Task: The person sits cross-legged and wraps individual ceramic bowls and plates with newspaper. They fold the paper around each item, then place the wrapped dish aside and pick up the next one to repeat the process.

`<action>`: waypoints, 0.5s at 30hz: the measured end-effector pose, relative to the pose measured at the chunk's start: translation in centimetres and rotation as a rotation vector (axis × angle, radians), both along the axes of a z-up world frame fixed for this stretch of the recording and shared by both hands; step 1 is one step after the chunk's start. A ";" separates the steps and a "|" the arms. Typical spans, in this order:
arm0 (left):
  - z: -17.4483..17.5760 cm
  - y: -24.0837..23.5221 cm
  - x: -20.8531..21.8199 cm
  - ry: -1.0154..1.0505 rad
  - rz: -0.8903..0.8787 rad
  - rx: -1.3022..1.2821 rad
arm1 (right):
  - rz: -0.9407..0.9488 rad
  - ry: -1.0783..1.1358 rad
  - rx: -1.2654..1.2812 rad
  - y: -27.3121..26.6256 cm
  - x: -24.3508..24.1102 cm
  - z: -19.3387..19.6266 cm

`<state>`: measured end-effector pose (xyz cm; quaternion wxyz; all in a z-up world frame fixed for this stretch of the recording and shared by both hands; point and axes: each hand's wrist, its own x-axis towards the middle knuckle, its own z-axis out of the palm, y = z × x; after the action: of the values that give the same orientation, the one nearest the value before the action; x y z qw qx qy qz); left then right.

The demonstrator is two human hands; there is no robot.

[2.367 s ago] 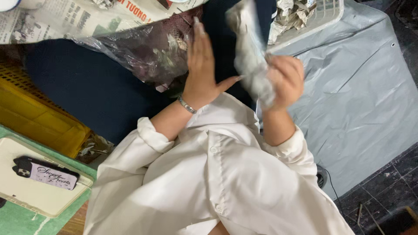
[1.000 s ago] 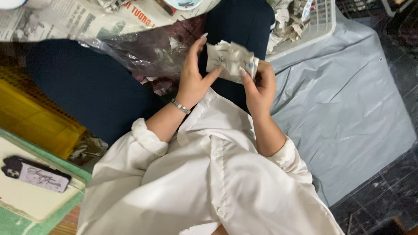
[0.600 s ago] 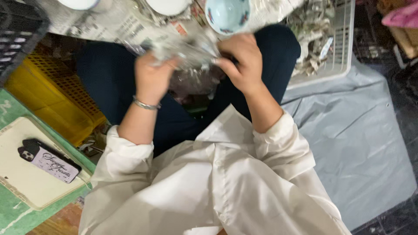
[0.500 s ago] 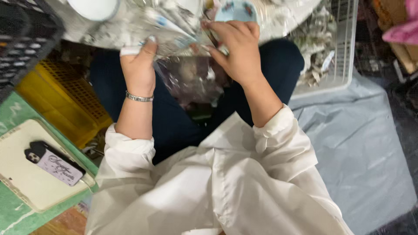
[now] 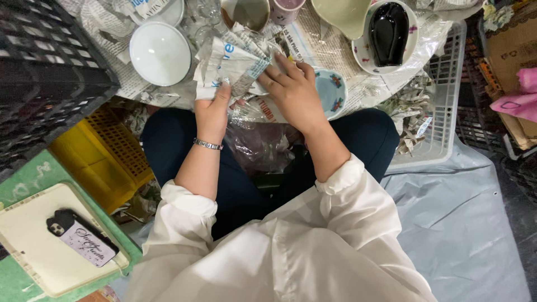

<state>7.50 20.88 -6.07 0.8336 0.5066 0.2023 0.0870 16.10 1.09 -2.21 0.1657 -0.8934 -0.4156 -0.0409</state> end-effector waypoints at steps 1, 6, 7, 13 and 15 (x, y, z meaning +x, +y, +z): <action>0.0 -0.1 0.2 -0.007 -0.010 -0.001 | 0.007 0.034 0.030 -0.3 0.3 0.2; 0.8 -0.1 0.3 0.091 -0.008 0.040 | 0.056 0.151 0.090 -1.1 0.8 1.5; 1.0 0.0 0.4 0.095 0.001 0.044 | 0.045 0.177 0.104 -1.2 0.9 1.8; 1.4 -0.3 0.9 0.183 -0.024 0.201 | -0.152 0.366 0.319 -4.0 1.3 3.1; 1.5 -0.7 1.4 0.208 -0.064 0.228 | -0.233 0.343 0.435 -4.5 1.4 3.0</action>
<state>8.86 20.23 -4.54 0.7476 0.6104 0.2601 0.0299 17.46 -3.40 0.79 0.4154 -0.8724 -0.2577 0.0040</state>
